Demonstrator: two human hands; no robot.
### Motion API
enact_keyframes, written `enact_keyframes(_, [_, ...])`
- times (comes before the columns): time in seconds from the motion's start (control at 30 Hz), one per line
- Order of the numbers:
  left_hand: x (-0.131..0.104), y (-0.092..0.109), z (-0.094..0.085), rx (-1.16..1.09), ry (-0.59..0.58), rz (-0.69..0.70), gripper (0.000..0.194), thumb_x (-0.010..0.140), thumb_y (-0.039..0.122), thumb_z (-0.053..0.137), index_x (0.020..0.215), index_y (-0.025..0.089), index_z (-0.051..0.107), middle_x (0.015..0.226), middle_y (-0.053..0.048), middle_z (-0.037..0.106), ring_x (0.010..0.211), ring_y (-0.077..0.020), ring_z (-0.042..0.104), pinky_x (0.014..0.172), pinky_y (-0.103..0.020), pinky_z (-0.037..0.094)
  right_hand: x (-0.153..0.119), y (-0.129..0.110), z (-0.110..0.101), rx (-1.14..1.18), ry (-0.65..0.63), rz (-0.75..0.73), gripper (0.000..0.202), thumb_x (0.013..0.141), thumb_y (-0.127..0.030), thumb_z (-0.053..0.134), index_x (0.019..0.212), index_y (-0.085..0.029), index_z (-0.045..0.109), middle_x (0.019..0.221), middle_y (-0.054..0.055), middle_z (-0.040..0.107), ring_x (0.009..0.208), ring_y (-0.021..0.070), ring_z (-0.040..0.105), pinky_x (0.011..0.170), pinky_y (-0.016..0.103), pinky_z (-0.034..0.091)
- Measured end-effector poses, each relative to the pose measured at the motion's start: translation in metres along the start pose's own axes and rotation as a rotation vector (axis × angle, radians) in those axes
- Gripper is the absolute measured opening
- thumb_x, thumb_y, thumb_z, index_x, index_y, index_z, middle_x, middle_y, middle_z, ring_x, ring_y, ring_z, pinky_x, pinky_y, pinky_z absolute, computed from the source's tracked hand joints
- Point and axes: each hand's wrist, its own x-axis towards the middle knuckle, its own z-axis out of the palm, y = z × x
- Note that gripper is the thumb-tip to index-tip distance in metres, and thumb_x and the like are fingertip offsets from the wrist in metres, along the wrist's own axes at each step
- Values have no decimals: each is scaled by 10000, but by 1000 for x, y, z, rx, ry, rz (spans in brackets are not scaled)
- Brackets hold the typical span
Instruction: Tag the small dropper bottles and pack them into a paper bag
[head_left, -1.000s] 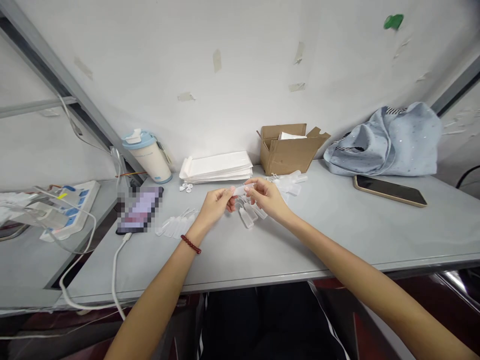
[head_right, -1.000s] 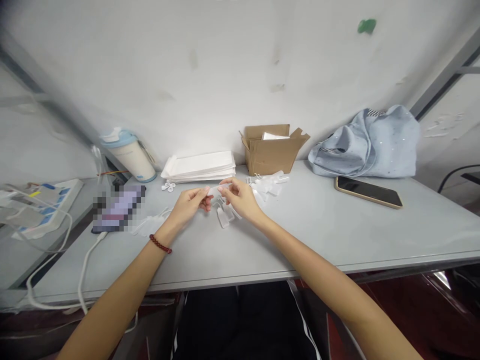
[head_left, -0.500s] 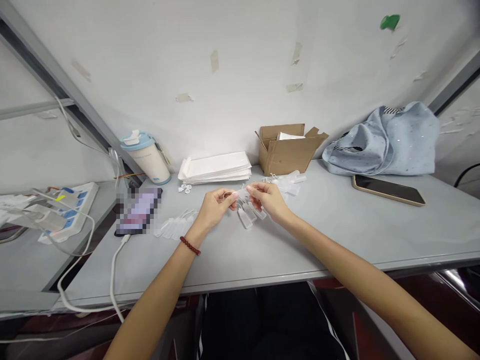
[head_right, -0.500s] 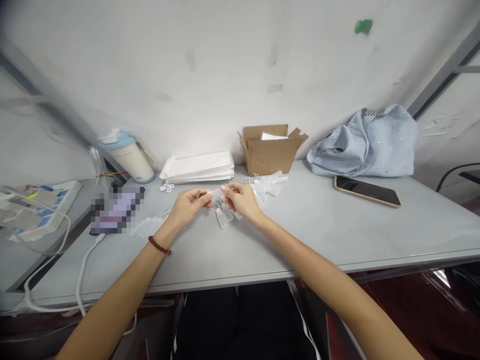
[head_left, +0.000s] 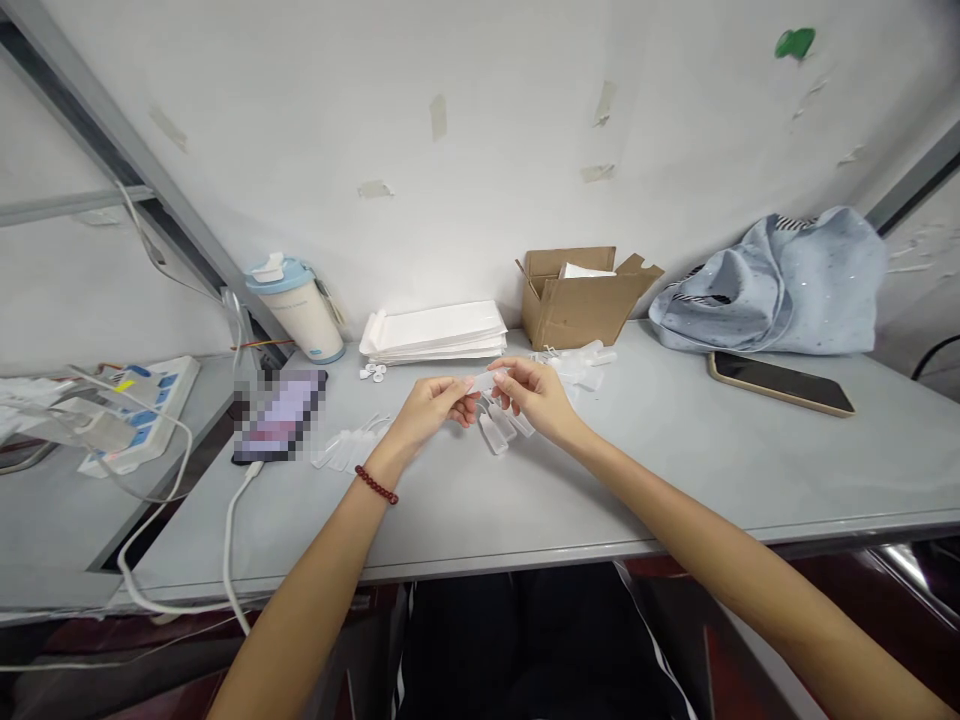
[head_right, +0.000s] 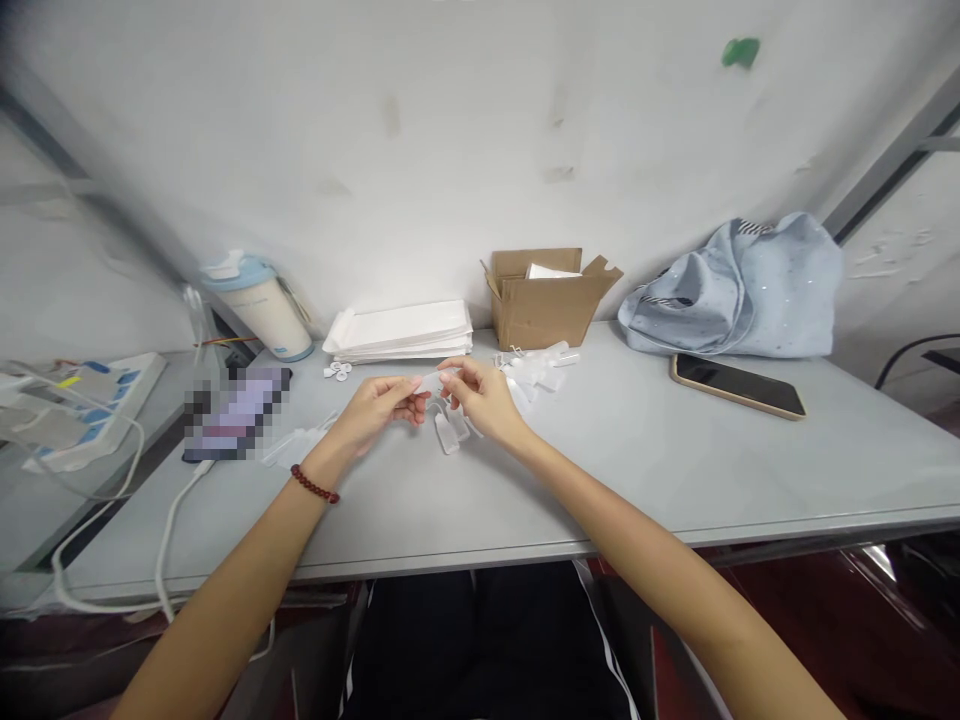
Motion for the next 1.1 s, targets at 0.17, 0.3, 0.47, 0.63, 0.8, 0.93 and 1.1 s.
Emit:
enact_keyframes(0.17, [-1, 1, -4, -43, -93, -73, 406, 752, 497, 646, 720, 95, 687, 596, -61, 606, 511, -134, 564, 511, -265, 476, 2, 1, -4, -9, -50, -42, 357, 787, -465, 589, 1001, -180, 599, 671, -17, 568, 586, 113, 542, 484, 220, 427])
enact_keyframes(0.3, [-2, 1, -3, -30, -104, -50, 374, 733, 475, 669, 679, 106, 696, 572, -52, 597, 472, -117, 522, 485, -270, 458, 3, -2, -6, -6, -82, -34, 307, 772, -455, 607, 912, -181, 609, 585, -46, 505, 528, 103, 504, 467, 222, 420])
enact_keyframes(0.47, [-2, 0, 1, 74, -81, 59, 366, 739, 441, 664, 529, 144, 622, 525, -31, 588, 484, -121, 521, 533, -277, 457, 2, -3, -5, -11, -37, 22, 284, 782, -453, 582, 785, -169, 588, 477, -67, 451, 403, 84, 414, 410, 228, 362])
enact_keyframes(0.63, [-3, 1, 4, 234, -36, 161, 331, 721, 379, 676, 491, 151, 606, 508, -19, 575, 501, -125, 511, 542, -264, 435, 1, -5, -4, -34, -18, 83, 336, 760, -500, 599, 680, -177, 551, 420, -62, 449, 356, 86, 388, 382, 236, 312])
enact_keyframes(0.8, [-4, -3, 7, 369, 13, 235, 303, 738, 351, 644, 512, 153, 607, 545, -10, 577, 540, -132, 523, 557, -255, 435, 0, -4, -3, -60, 3, 116, 412, 753, -546, 588, 575, -194, 471, 390, -56, 433, 319, 83, 364, 357, 239, 277])
enact_keyframes(0.93, [-5, -5, 10, 495, 50, 272, 271, 770, 326, 604, 571, 147, 644, 573, -3, 588, 582, -136, 545, 582, -244, 434, 1, -2, -3, -95, 22, 116, 421, 767, -546, 568, 563, -197, 450, 405, -52, 432, 335, 89, 385, 353, 237, 306])
enact_keyframes(1.1, [3, -7, 0, 703, 136, 251, 238, 773, 280, 572, 923, 163, 715, 806, -28, 705, 759, -181, 635, 707, -261, 491, 4, -5, -8, -222, 94, 54, 364, 819, -498, 505, 635, -185, 492, 496, -28, 512, 426, 105, 469, 429, 237, 383])
